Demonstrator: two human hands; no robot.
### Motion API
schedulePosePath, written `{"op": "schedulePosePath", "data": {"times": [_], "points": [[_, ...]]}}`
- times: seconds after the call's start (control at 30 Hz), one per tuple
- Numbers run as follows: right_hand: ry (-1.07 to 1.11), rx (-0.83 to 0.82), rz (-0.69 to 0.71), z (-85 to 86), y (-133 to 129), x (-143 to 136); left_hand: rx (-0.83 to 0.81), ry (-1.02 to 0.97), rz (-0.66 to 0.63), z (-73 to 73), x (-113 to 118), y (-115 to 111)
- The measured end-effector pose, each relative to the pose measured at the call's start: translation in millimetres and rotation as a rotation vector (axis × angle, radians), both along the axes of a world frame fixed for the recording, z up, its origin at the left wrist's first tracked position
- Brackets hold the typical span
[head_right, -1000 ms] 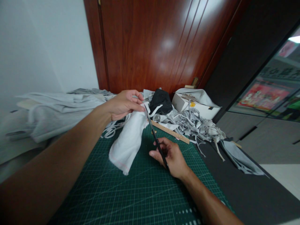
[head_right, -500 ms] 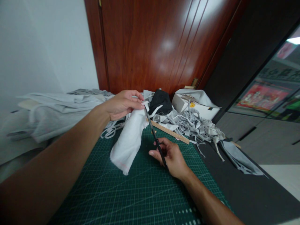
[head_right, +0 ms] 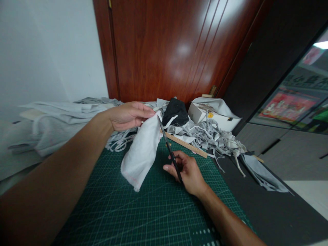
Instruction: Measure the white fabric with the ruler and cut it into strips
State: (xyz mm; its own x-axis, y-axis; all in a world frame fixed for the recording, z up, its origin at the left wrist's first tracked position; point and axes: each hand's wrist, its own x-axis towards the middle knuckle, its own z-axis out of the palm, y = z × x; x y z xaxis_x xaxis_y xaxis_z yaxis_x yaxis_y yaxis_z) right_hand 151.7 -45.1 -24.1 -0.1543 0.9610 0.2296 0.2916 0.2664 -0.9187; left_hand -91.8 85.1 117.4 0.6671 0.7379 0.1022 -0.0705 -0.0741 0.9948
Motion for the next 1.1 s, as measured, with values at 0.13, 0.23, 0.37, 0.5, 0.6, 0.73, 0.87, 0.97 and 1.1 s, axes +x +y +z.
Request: {"op": "schedulePosePath", "data": {"times": [0.13, 0.23, 0.37, 0.5, 0.6, 0.73, 0.87, 0.97, 1.1], "points": [[-0.002, -0.012, 0.011, 1.4, -0.2, -1.9, 0.019, 0.071, 0.043, 2.8, -3.7, -0.2], [-0.008, -0.006, 0.017, 2.5, -0.4, -3.0, 0.041, 0.098, 0.108, 4.6, -5.3, -1.0], [-0.004, 0.006, 0.015, 2.6, -0.6, -2.8, 0.055, 0.099, 0.132, 6.5, -5.5, -3.6], [-0.002, 0.012, 0.019, 1.9, -0.9, -2.3, 0.062, 0.069, 0.144, 7.0, -5.3, -4.1], [0.0, 0.019, 0.02, 1.8, -0.6, -2.1, 0.058, 0.054, 0.144, 6.7, -6.1, -2.9], [-0.004, 0.019, 0.017, 2.3, -0.1, -1.8, 0.043, 0.043, 0.131, 6.2, -6.6, -1.9], [-0.016, 0.012, 0.019, 2.2, 0.2, -1.9, 0.038, 0.02, 0.167, 5.8, -4.9, -2.2], [-0.012, 0.015, 0.022, 1.9, 0.2, -2.5, 0.04, -0.001, 0.19, 5.5, -2.6, -3.0], [-0.002, 0.014, 0.025, 2.0, 0.4, -3.1, 0.045, -0.018, 0.23, 4.8, 1.4, -4.2]]}}
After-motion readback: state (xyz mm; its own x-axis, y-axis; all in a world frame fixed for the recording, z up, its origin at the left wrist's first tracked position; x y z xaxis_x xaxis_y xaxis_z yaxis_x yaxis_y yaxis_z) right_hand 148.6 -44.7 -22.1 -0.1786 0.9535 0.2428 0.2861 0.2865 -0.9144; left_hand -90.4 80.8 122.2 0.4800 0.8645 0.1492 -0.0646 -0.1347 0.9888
